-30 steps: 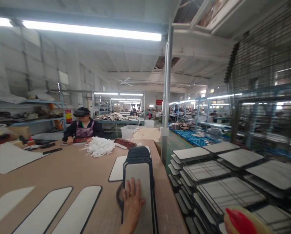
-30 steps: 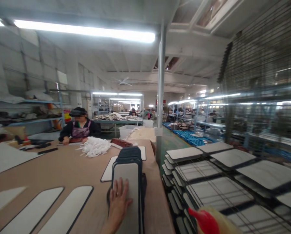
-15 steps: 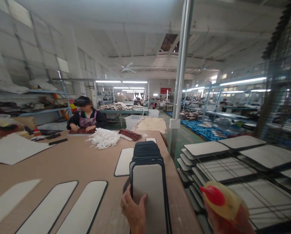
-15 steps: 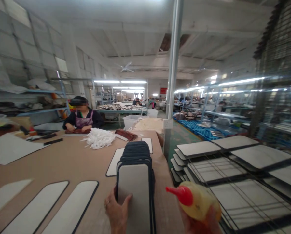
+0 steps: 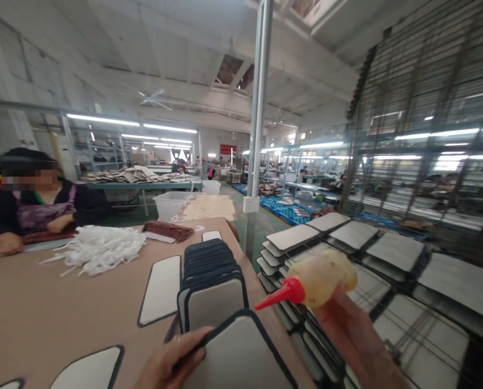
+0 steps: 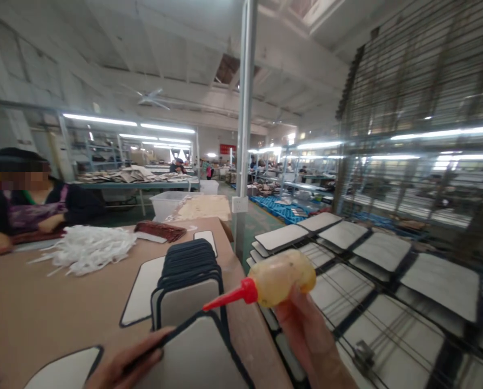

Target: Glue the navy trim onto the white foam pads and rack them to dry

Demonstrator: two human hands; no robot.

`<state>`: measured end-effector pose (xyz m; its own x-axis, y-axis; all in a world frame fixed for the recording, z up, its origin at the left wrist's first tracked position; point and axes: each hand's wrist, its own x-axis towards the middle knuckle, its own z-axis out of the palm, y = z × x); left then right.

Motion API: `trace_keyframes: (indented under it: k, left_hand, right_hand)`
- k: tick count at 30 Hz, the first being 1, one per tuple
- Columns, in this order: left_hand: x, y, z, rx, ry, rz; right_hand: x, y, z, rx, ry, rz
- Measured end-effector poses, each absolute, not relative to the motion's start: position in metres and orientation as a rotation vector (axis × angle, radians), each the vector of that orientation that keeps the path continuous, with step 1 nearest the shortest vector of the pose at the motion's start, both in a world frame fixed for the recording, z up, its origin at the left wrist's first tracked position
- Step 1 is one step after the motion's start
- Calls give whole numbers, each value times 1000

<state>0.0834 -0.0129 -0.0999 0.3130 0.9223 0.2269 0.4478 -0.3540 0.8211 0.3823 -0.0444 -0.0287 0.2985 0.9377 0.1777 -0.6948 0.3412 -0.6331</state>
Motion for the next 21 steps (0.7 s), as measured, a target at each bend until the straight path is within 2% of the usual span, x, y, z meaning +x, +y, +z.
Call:
trace_keyframes:
  k: [4, 8, 14, 21]
  left_hand:
    - [78, 0, -35, 2157, 1053, 589]
    - [88, 1, 6, 2183, 949, 366]
    - [101, -5, 41, 2199, 737, 84]
    - [119, -11, 59, 2265, 494, -102]
  right_hand:
    - [393, -45, -8, -512, -816, 1082]
    - [399, -51, 10, -614, -917, 1045]
    - [402, -57, 10, -638, -1002, 1051]
    - [401, -66, 22, -575, -1209, 1211]
